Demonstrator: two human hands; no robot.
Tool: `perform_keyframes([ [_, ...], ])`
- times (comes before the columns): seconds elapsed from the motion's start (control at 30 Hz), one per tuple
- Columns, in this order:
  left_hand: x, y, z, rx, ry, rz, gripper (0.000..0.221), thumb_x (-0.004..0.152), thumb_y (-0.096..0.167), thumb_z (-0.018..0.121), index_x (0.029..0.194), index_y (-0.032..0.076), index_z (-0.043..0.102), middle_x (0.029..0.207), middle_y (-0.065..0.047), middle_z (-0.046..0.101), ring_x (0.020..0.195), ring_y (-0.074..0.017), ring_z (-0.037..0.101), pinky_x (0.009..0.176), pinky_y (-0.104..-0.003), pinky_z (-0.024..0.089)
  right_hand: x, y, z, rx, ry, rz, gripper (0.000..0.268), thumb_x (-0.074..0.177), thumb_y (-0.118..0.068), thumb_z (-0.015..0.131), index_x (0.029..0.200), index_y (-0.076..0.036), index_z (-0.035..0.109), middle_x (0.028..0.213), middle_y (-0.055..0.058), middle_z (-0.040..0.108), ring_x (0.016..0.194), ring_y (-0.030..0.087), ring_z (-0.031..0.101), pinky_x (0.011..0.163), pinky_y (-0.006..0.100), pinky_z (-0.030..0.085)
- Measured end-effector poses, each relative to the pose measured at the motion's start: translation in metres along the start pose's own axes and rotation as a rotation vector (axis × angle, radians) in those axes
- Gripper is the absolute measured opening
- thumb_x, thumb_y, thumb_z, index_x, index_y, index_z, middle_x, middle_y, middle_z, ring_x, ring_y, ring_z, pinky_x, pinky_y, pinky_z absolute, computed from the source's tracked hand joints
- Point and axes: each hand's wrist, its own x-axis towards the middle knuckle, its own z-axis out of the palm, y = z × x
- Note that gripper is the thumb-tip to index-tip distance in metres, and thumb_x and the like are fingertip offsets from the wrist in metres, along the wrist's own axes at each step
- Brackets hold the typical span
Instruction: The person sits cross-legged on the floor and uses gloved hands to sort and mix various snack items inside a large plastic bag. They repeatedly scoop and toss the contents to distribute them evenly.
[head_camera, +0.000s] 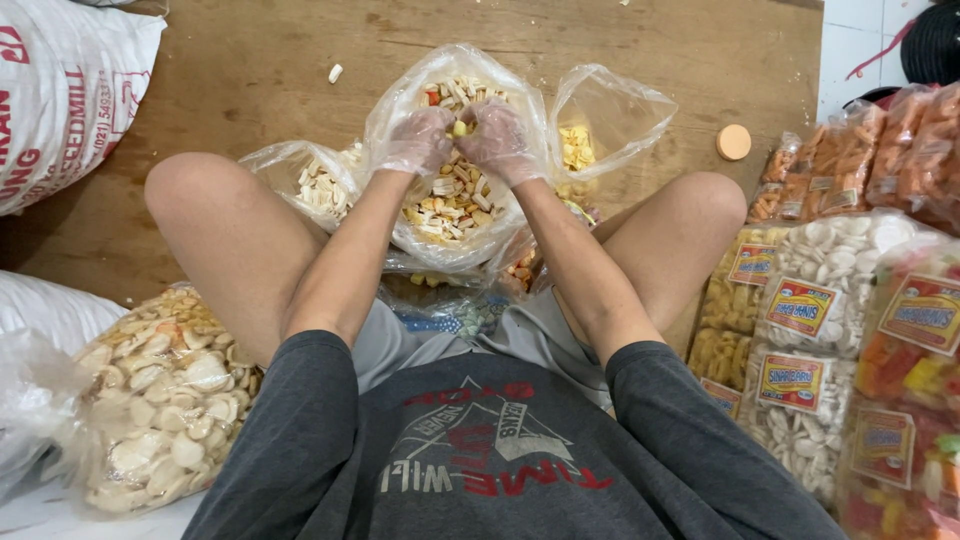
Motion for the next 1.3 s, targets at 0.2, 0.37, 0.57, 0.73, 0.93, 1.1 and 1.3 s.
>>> perform_keyframes([
  [0.2,-0.006,0.003,-0.007,-0.114,0.043,-0.079,0.025,0.107,0.015,0.048,0.084,0.015,0.058,0.078,-0.001,0.055,0.067,-0.0152,0.052,0.061,-0.026,0.048,0.001,-0.006,-0.005,0.111,-0.087,0.095,0.016,0.093,-0.025,0.071,0.082,-0.017,0.063,0.079,0.0,0.064,0.07,0.012,0.057,0.064,0.021,0.051],
  [0.37,-0.013,0.002,-0.015,0.075,0.096,0.055,0.011,0.097,-0.001,0.062,0.094,0.008,0.067,0.085,-0.006,0.063,0.074,-0.0215,0.063,0.066,-0.032,0.058,-0.002,-0.011,-0.003,0.235,-0.157,-0.053,0.018,0.091,-0.008,0.07,0.108,-0.011,0.075,0.096,0.008,0.077,0.077,0.015,0.07,0.067,0.022,0.063],
  [0.57,-0.056,0.022,-0.046,0.097,0.008,0.011,0.02,0.098,0.028,0.076,0.097,0.01,0.068,0.087,-0.006,0.065,0.079,-0.0216,0.064,0.073,-0.032,0.059,-0.015,-0.029,-0.024,0.216,-0.231,-0.177,0.022,0.095,-0.014,0.075,0.116,-0.011,0.074,0.079,0.003,0.072,0.059,0.01,0.059,0.054,0.02,0.054],
  [0.73,-0.069,0.006,-0.05,0.234,-0.045,0.078,0.043,0.098,0.052,0.068,0.086,0.011,0.06,0.08,-0.005,0.059,0.071,-0.0199,0.057,0.069,-0.032,0.053,-0.028,-0.053,-0.048,0.147,-0.315,-0.258,0.018,0.098,-0.025,0.073,0.107,-0.009,0.072,0.077,0.004,0.071,0.058,0.012,0.06,0.053,0.023,0.051],
  [0.93,-0.109,0.025,-0.074,0.389,-0.196,0.071,0.054,0.097,0.057,0.067,0.079,0.007,0.057,0.08,-0.007,0.056,0.072,-0.0212,0.057,0.073,-0.035,0.055,-0.045,-0.076,-0.055,0.029,-0.446,-0.285,0.032,0.103,-0.038,0.069,0.083,-0.013,0.065,0.068,0.001,0.063,0.054,0.013,0.052,0.053,0.026,0.045],
  [1.1,-0.143,0.051,-0.091,0.421,-0.393,0.02,0.053,0.103,0.05,0.065,0.075,0.007,0.053,0.072,-0.003,0.047,0.059,-0.0147,0.043,0.054,-0.025,0.042,-0.062,-0.102,-0.067,-0.082,-0.561,-0.321,0.042,0.104,-0.044,0.067,0.074,-0.014,0.062,0.059,-0.001,0.055,0.049,0.011,0.046,0.053,0.025,0.044],
  [1.3,-0.119,-0.016,-0.042,0.515,-0.407,0.211,0.058,0.075,0.054,0.08,0.109,0.008,0.079,0.113,-0.016,0.077,0.115,-0.0372,0.069,0.098,-0.045,0.057,-0.087,-0.116,-0.069,-0.059,-0.817,-0.097,0.035,0.095,-0.041,0.071,0.1,-0.007,0.071,0.088,0.015,0.068,0.096,0.036,0.069,0.084,0.048,0.051],
])
